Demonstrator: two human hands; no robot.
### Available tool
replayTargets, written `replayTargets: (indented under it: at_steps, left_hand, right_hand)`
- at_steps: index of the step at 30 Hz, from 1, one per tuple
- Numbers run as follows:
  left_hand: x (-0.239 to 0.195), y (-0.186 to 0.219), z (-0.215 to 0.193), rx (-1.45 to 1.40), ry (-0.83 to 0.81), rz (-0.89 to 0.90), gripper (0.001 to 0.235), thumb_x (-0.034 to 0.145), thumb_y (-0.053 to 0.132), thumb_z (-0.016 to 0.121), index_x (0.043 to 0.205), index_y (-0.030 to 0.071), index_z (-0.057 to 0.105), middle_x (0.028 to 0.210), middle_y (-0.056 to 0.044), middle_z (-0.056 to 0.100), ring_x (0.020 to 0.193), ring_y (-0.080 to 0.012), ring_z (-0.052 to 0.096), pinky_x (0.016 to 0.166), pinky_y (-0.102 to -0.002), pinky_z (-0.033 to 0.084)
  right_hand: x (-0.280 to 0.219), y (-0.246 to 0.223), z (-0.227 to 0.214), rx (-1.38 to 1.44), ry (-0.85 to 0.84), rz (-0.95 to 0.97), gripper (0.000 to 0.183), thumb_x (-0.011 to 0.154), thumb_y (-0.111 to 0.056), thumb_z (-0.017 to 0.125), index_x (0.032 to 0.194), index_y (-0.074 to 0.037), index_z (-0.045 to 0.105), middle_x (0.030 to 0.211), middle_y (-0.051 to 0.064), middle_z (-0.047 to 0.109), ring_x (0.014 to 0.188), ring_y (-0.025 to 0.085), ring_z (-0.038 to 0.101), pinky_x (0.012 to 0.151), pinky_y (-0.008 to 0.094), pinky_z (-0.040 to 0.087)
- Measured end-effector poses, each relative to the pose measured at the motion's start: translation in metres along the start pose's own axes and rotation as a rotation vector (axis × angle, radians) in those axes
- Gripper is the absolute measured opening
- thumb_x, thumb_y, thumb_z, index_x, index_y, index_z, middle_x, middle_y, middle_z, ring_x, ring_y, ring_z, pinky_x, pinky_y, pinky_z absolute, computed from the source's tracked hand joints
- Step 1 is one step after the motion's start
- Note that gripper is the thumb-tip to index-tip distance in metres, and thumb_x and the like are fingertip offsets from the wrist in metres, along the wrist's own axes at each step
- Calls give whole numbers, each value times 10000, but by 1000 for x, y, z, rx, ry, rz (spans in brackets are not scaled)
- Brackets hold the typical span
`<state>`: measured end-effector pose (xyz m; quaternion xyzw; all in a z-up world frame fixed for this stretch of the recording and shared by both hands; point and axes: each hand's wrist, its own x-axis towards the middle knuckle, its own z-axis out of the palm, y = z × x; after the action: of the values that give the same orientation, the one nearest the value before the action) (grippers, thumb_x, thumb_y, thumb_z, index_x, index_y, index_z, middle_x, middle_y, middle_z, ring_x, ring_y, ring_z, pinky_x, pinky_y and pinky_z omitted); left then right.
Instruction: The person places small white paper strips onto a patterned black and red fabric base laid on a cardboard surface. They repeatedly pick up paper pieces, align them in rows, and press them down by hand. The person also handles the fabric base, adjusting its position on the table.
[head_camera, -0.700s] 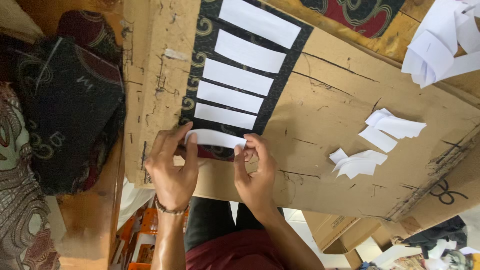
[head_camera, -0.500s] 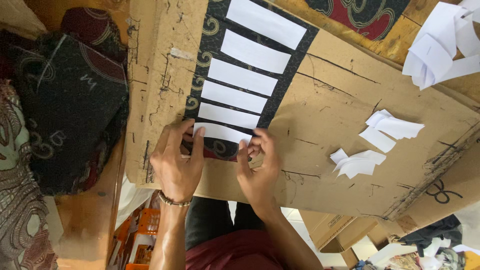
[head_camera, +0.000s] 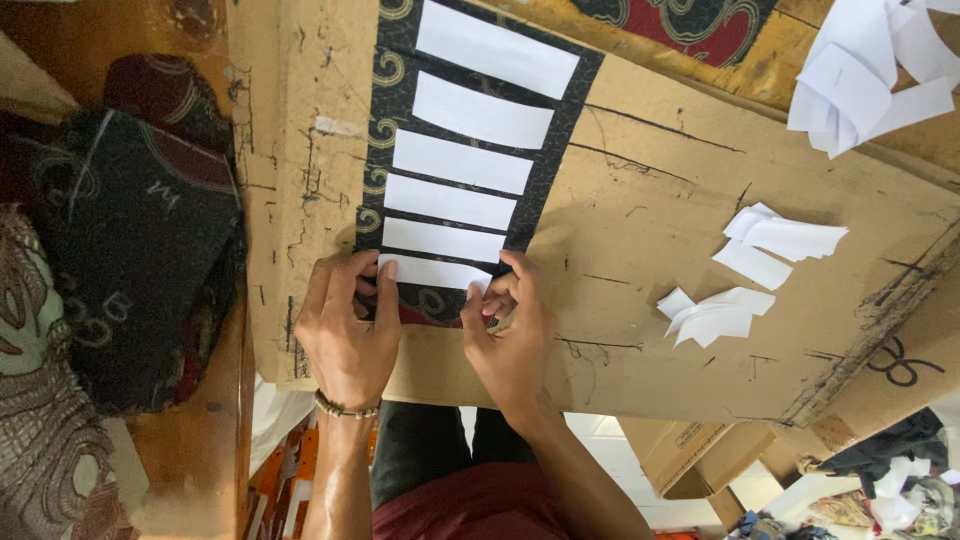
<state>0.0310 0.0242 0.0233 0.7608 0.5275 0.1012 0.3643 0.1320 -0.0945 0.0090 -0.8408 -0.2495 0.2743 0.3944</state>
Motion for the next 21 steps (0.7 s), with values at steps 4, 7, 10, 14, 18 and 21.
replayTargets:
  at_steps: [4, 7, 10, 14, 18, 21]
  left_hand:
    - [0, 1, 1, 3, 12, 11, 164, 940, 29, 775, 1076, 13, 686, 966, -120, 661, 740, -201, 675, 633, -329, 550]
    - [-3, -2, 4, 48, 29, 26, 191, 922, 44, 788, 1080, 7, 688, 1022, -156, 657, 743, -203, 672, 630, -321, 550]
    - [-7, -11, 5, 81, 28, 8, 214, 917, 58, 803, 1098, 4, 703, 988, -147, 654, 742, -211, 659, 631, -330, 543]
    - [-15, -24, 0, 20, 35, 66, 208, 1018, 60, 776, 1191, -9, 685, 1131, -143, 695, 723, -161, 666, 603, -298, 554]
    - [-15, -26, 4, 91, 85, 163, 173, 1045, 42, 792, 1165, -6, 677, 1080, -154, 645, 745, -180, 650, 592, -275, 556]
    - [-18, 1, 12, -96, 32, 99, 149, 991, 54, 735, 1119, 15, 668, 1075, -145, 639, 743, -174, 661, 590, -277, 561]
  right_hand:
    - [1, 1, 2, 4, 24, 26, 487, 894, 36, 742, 1330, 18, 523, 717, 17, 566, 633, 81, 560, 631, 225, 496]
    - [1, -1, 2, -5, 30, 59, 527, 873, 33, 748, 1346, 26, 516, 664, 22, 487, 582, 91, 495, 590, 231, 459]
    - [2, -4, -7, -29, 29, 106, 534, 853, 8, 784, 1332, 26, 549, 623, 50, 411, 542, 136, 402, 540, 275, 374]
    - [7, 7, -56, -131, 119, 14, 463, 863, -38, 790, 1282, 4, 598, 761, 63, 489, 687, 168, 497, 660, 307, 448]
    - [36, 44, -132, -383, 240, -101, 471, 858, 8, 679, 1318, 7, 579, 1102, 161, 589, 1008, 313, 601, 880, 400, 510]
    - [62, 69, -190, -617, 248, -131, 536, 873, -16, 695, 1390, 16, 558, 1361, 252, 496, 1260, 433, 490, 1066, 508, 439]
